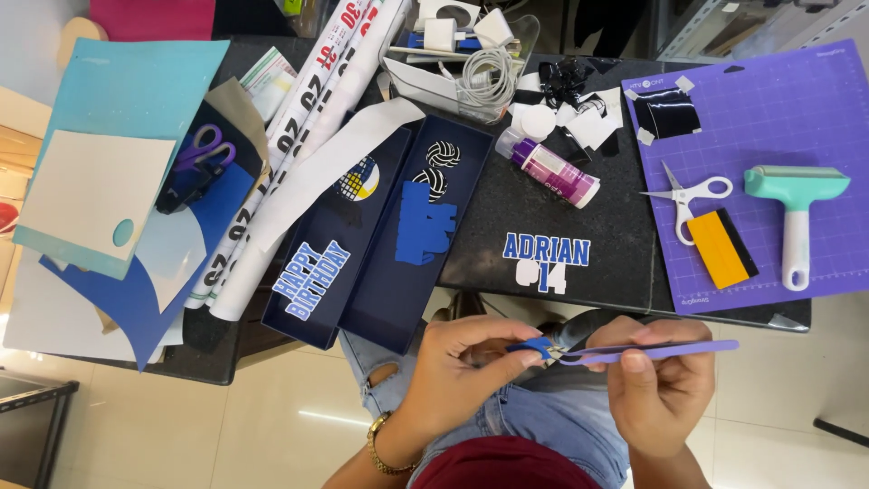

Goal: Applying glue to the back of decorative paper letters and numbers and sticking them onto a blue box.

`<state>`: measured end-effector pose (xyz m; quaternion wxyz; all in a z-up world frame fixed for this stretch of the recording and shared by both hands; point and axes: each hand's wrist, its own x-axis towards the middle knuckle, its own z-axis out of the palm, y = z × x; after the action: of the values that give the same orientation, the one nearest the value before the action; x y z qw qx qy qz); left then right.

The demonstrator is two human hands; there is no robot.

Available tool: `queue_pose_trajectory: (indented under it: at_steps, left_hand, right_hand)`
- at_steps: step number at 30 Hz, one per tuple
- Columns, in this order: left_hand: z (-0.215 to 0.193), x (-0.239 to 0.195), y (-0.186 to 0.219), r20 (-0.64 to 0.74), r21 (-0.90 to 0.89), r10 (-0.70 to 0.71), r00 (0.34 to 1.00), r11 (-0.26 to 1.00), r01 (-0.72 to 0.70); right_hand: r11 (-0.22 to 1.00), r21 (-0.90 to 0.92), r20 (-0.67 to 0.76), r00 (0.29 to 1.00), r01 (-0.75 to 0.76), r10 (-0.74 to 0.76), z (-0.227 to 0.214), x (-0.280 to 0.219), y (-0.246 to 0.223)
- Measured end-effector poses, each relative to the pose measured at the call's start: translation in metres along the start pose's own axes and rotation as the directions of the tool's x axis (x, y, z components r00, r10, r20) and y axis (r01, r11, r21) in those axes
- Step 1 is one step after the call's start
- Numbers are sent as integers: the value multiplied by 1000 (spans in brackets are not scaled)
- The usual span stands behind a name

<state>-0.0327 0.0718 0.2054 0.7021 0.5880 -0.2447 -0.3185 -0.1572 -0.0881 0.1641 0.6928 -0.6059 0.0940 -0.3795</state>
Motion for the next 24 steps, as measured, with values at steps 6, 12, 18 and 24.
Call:
queue_pose_trajectory:
  at_steps: [6, 12, 18, 24]
  left_hand:
    - [-1, -3, 3, -14, 97, 54, 998, 994, -52]
    - [-3, -5, 4, -9, 100, 51, 999, 994, -50]
    - [-2, -5, 6, -10, 84, 36, 999, 996, -35]
    - [-3, -3, 1, -10, 110, 22, 1000, 994, -21]
  right_hand:
    - [998, -63, -11, 1000, 11, -12, 9, 2, -8]
    - [998, -58, -50, 999, -26, 23, 8, -3, -3]
    - [989, -142, -52, 998, -28, 21, 12, -4, -5]
    - [988, -152, -97, 995, 12, -27, 8, -12, 5]
